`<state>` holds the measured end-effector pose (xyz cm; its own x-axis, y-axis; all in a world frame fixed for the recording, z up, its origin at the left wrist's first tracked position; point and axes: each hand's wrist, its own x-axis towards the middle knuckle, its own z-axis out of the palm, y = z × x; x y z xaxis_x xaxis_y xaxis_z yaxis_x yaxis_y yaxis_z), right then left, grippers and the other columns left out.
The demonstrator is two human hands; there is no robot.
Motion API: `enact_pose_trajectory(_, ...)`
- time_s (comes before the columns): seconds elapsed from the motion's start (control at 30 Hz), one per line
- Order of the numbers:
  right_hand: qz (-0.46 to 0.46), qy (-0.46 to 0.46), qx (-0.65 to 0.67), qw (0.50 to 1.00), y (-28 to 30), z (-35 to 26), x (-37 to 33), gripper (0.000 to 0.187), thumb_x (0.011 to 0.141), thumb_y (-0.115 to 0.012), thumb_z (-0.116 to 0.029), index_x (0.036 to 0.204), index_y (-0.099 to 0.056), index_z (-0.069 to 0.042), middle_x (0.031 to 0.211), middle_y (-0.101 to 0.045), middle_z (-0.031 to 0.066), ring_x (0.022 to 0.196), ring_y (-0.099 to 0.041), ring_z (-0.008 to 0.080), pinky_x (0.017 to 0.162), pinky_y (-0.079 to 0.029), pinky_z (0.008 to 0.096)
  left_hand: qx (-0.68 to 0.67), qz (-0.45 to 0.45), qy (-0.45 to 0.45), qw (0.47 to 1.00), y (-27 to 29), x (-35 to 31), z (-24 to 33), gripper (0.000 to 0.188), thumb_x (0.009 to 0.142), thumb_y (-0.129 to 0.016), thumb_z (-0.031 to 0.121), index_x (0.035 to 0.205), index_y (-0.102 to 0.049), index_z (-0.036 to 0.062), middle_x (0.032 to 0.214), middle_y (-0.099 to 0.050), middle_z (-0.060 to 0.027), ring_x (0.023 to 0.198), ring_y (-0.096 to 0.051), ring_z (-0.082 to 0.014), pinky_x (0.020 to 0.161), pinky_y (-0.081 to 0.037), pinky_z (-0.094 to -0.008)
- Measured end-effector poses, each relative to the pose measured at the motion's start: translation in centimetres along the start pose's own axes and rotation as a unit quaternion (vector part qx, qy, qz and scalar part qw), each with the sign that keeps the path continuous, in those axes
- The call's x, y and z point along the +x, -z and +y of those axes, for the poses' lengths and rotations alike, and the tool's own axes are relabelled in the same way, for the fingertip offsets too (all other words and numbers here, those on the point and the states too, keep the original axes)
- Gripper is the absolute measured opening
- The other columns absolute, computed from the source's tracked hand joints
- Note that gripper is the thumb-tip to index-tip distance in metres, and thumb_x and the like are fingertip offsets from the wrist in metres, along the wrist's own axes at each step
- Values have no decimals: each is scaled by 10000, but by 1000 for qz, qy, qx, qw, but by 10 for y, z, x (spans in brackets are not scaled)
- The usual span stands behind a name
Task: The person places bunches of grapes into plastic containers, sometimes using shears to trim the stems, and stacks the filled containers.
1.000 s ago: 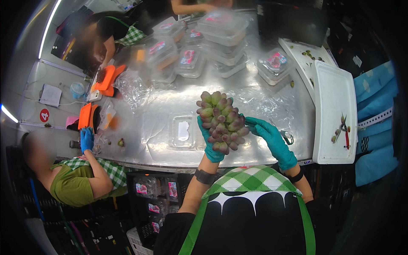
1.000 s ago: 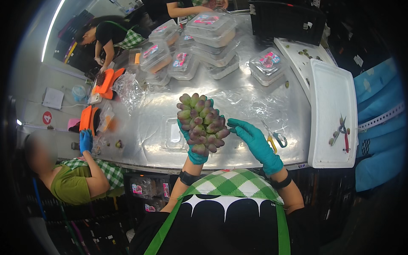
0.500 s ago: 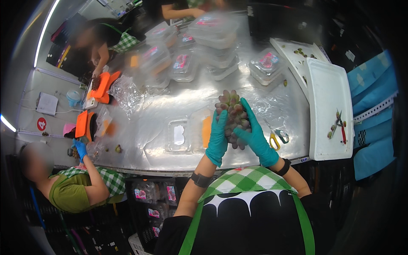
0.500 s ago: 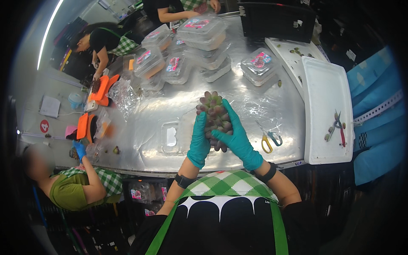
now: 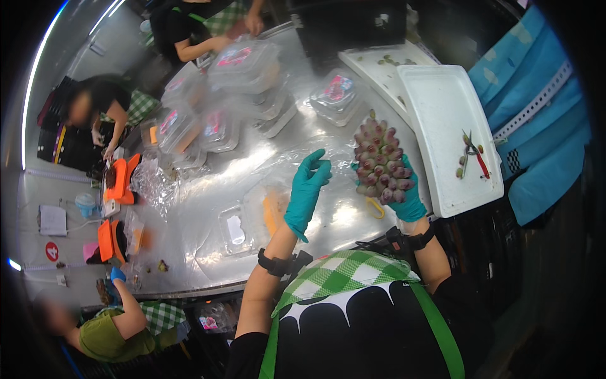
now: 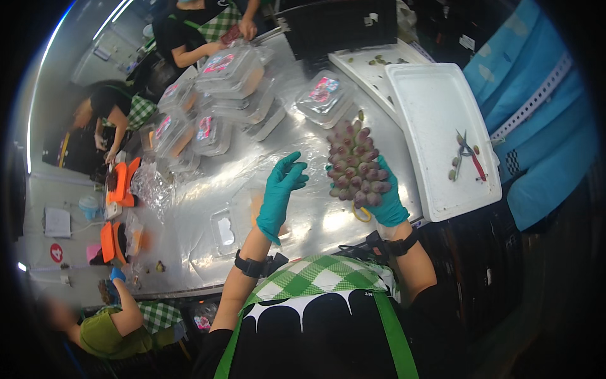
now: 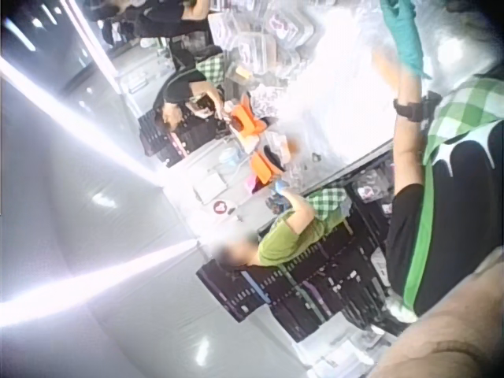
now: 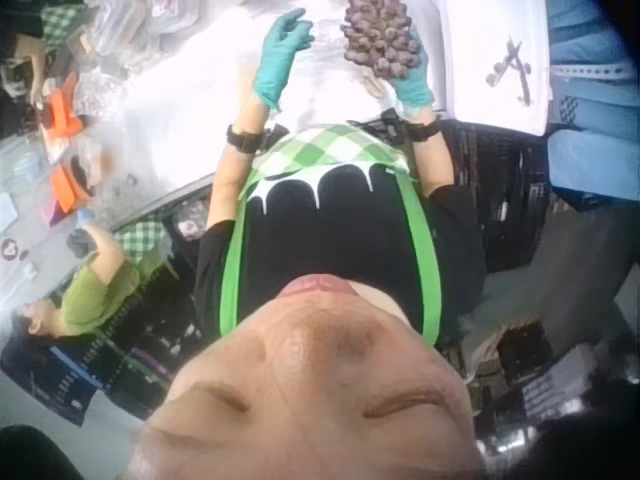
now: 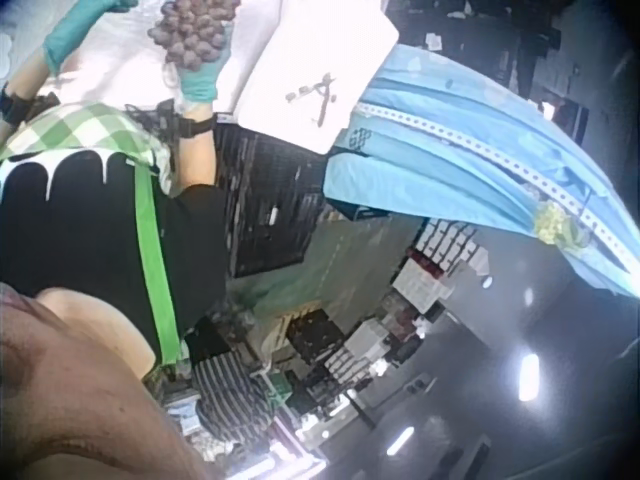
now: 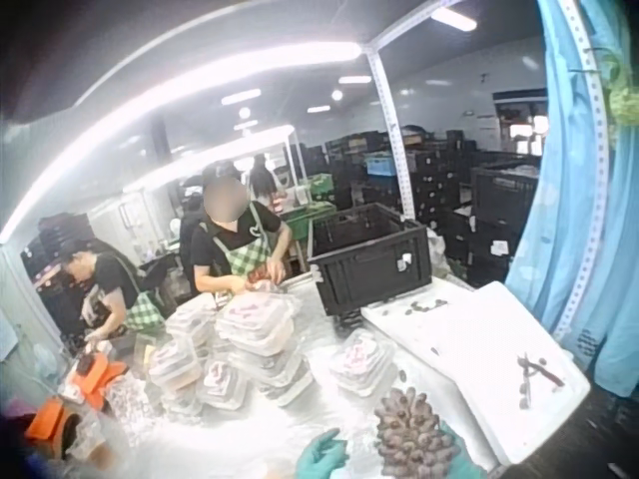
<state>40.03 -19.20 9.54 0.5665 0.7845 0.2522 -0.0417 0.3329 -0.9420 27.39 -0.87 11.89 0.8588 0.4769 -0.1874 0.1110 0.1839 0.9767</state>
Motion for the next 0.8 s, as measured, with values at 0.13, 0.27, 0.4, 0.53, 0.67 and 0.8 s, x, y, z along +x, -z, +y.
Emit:
enact_pose_trajectory(0.13,140,-9,-73,987,41,-8,-10,385,866,-435,-166,1224,-357,-48,1207,-467,115,1035,-518,207,830,-483,319,482,-7,-178,858,-37,14,-15,546,779,-599,232,1285,-401,180,920,-488,-103,784,-526,-216,676,-450,-320)
enact_pose_trajectory(0.27,127,9,377,917,70,-23,-24,394,917,-286,-262,1235,-342,-35,1230,-429,162,1044,-505,264,796,-500,363,620,-185,-205,735,-92,23,-19,567,794,-553,325,1316,-339,269,836,-506,-131,710,-550,-264,607,-453,-368)
enact_pose_trajectory(0.4,261,-20,451,854,69,-29,-32,383,923,-286,-252,1231,-345,-31,1211,-440,167,1029,-516,283,780,-509,392,633,-276,-126,712,-117,47,-47,542,810,-494,408,1311,-339,272,758,-578,-111,648,-587,-267,561,-455,-374)
enact_pose_trajectory(0.53,283,-45,386,877,78,8,-51,373,912,-340,-307,1186,-394,-59,1129,-496,126,926,-558,240,735,-516,393,695,-282,-31,661,-126,62,-59,551,823,-436,474,1317,-327,255,653,-611,-94,588,-600,-273,542,-459,-380)
enact_pose_trajectory(0.67,270,-107,522,802,75,23,-50,276,915,-345,-328,1052,-480,-130,943,-537,10,814,-557,138,620,-515,332,698,-263,-12,666,-123,69,-62,585,841,-404,473,1280,-360,90,715,-610,-143,666,-604,-297,597,-462,-393)
enact_pose_trajectory(0.8,240,-126,523,808,66,14,-44,306,906,-363,-344,1090,-468,-123,1012,-538,27,885,-554,151,694,-511,340,691,-216,8,690,-106,64,-53,479,866,-382,441,1012,-531,10,780,-614,-169,738,-600,-328,662,-463,-400)
